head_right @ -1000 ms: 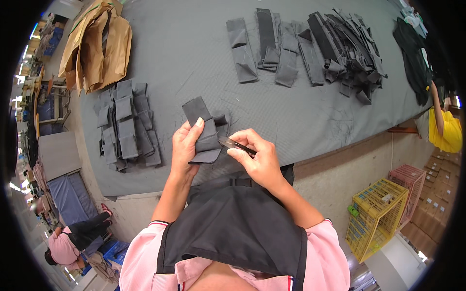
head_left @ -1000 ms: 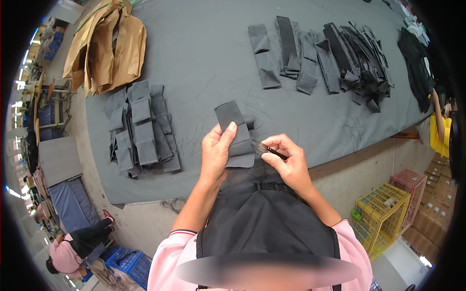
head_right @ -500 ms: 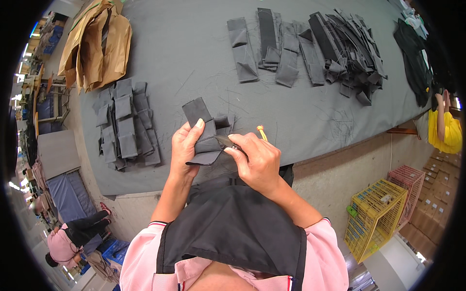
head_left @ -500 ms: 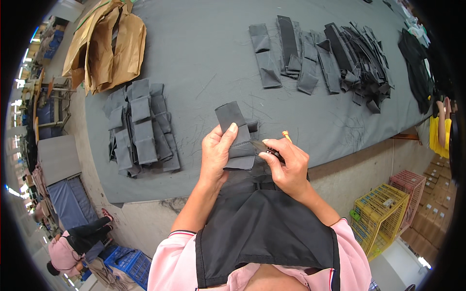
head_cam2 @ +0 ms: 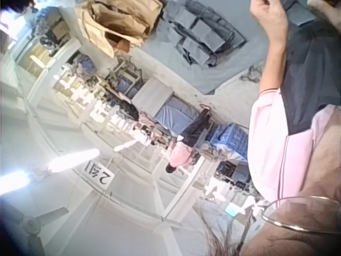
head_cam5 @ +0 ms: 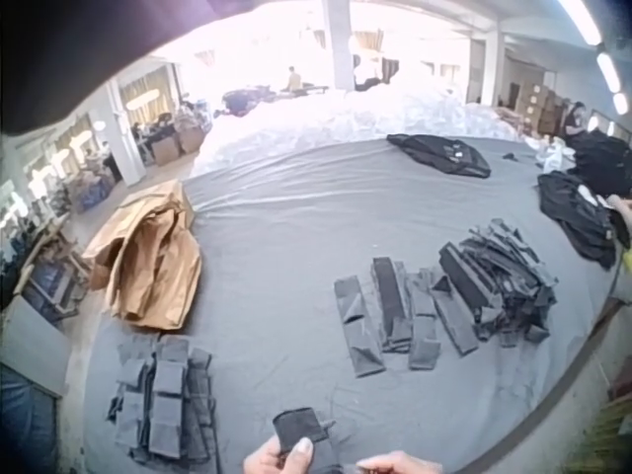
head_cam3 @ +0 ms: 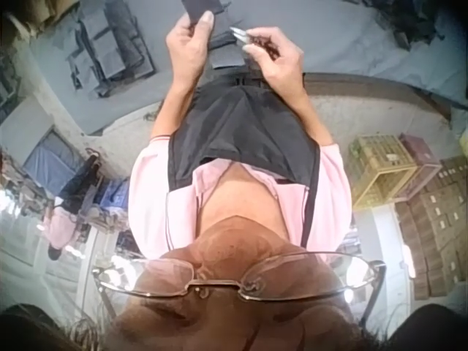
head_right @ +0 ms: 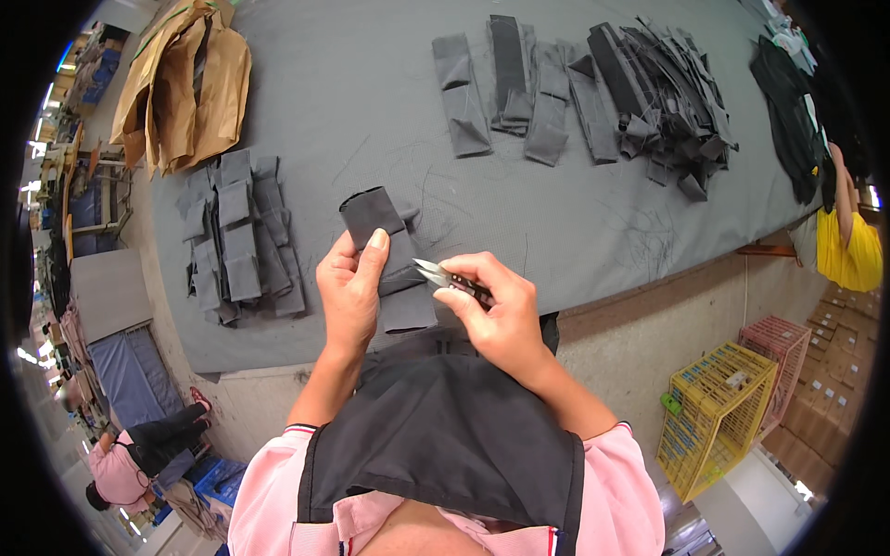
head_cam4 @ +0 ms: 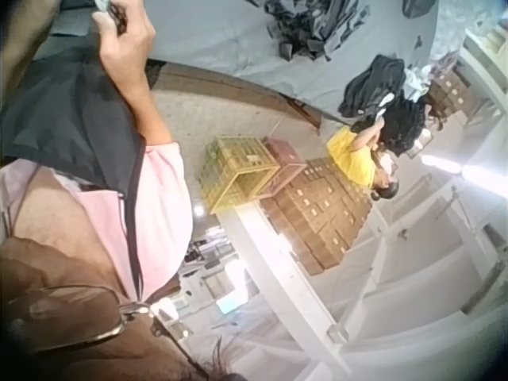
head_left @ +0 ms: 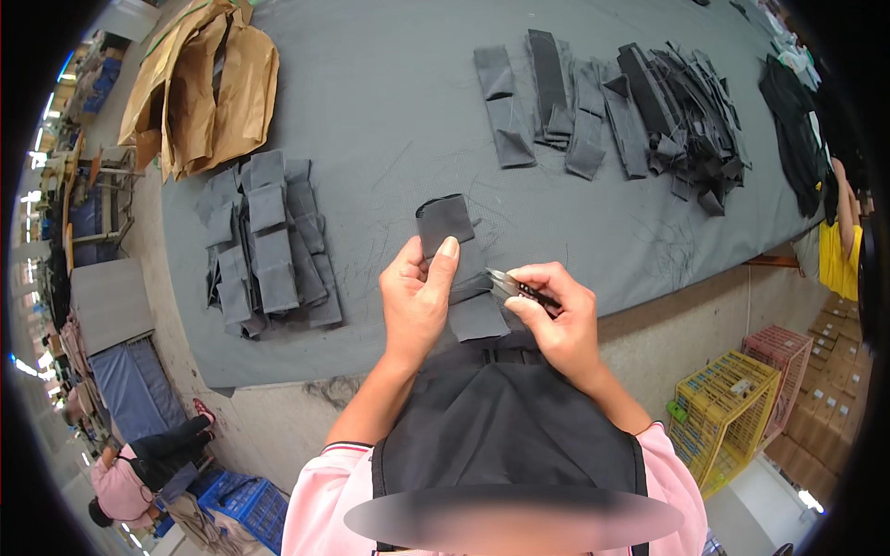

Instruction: Trimming loose threads from fabric pieces using a small snipping tool.

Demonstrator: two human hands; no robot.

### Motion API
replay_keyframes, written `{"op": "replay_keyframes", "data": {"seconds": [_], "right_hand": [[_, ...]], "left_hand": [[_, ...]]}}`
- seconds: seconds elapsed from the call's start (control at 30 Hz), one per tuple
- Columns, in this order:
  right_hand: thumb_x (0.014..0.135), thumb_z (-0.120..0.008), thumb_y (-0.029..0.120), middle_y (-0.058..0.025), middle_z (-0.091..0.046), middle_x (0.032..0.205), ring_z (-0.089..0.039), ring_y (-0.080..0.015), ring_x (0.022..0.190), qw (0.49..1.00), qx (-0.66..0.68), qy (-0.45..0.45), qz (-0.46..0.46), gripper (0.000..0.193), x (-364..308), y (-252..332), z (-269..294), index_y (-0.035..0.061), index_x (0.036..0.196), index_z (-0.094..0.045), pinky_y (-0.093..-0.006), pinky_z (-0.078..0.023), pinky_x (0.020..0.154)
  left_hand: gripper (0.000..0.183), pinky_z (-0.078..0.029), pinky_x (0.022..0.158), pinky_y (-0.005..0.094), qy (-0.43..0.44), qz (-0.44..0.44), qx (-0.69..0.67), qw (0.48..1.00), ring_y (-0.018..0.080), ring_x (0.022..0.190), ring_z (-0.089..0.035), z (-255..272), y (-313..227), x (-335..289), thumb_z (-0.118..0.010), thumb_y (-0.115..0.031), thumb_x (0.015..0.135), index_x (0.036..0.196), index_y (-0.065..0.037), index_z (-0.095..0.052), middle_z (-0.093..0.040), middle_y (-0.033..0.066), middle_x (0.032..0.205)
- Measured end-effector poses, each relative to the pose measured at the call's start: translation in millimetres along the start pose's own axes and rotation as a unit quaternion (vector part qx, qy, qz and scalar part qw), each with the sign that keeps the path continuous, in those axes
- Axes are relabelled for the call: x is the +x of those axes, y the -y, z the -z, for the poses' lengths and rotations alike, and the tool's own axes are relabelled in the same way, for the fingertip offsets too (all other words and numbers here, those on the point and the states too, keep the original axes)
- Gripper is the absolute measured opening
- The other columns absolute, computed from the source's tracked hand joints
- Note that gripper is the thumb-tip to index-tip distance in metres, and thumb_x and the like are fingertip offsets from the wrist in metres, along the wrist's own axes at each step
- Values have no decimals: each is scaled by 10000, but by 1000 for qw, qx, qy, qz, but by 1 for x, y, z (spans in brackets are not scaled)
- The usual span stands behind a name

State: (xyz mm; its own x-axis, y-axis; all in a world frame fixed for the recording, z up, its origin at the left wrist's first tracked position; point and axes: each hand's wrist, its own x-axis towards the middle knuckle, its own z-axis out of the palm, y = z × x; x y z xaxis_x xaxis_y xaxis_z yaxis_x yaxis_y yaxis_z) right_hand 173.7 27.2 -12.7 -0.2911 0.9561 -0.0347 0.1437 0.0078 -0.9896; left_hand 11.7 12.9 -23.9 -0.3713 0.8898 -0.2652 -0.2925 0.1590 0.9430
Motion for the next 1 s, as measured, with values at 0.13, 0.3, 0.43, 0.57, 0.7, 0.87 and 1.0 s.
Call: {"op": "replay_keyframes", "data": {"seconds": [0.13,0.3,0.43,0.57,0.7,0.87,1.0], "right_hand": [[722,-711,111,-61,-593,715,-584,-221,557,954,-257,0,153,238,4,14,4,43,928,-613,-307,-438,509],[711,-719,67,-67,-591,685,-570,-192,534,943,-285,-8,174,212,8,17,2,31,896,-622,-283,-429,498],[712,-711,50,-71,-602,706,-558,-203,528,937,-303,-11,172,196,6,16,3,29,884,-621,-285,-438,522],[739,-696,93,-52,-606,700,-593,-206,561,950,-264,-20,163,171,5,9,3,48,889,-625,-300,-448,507],[733,-705,77,-64,-627,723,-580,-201,547,972,-183,-39,144,167,8,3,0,40,879,-632,-286,-444,509],[722,-713,64,-77,-633,736,-569,-207,539,980,-152,-45,124,178,9,9,1,34,880,-635,-282,-444,514],[698,-727,65,-73,-616,719,-558,-190,541,957,-218,1,191,204,13,5,9,40,882,-643,-285,-434,498]], "left_hand": [[137,-316,429,219,-48,-137,199,969,32,476,-369,3,5,0,-643,-88,844,764,8,-587,-493,-16,557],[110,-359,435,234,-59,-233,276,931,63,465,-451,-4,-5,-3,-656,-40,805,746,13,-580,-538,34,561],[106,-377,447,237,-58,-258,288,920,73,471,-474,-2,-4,-3,-658,-38,799,744,9,-581,-548,53,567],[126,-349,440,222,-49,-204,256,944,52,473,-429,1,-3,-3,-653,-60,814,738,6,-578,-531,33,563],[123,-324,452,202,-32,-128,189,973,23,503,-390,5,-1,0,-631,-76,846,762,5,-593,-535,-25,595],[81,-340,572,169,2,34,-46,998,0,648,-423,5,-6,6,-602,-67,876,835,0,-624,-557,-58,751],[79,-344,602,165,8,64,-58,996,1,677,-431,8,-3,8,-616,-67,868,814,-10,-616,-557,-50,758]]}}
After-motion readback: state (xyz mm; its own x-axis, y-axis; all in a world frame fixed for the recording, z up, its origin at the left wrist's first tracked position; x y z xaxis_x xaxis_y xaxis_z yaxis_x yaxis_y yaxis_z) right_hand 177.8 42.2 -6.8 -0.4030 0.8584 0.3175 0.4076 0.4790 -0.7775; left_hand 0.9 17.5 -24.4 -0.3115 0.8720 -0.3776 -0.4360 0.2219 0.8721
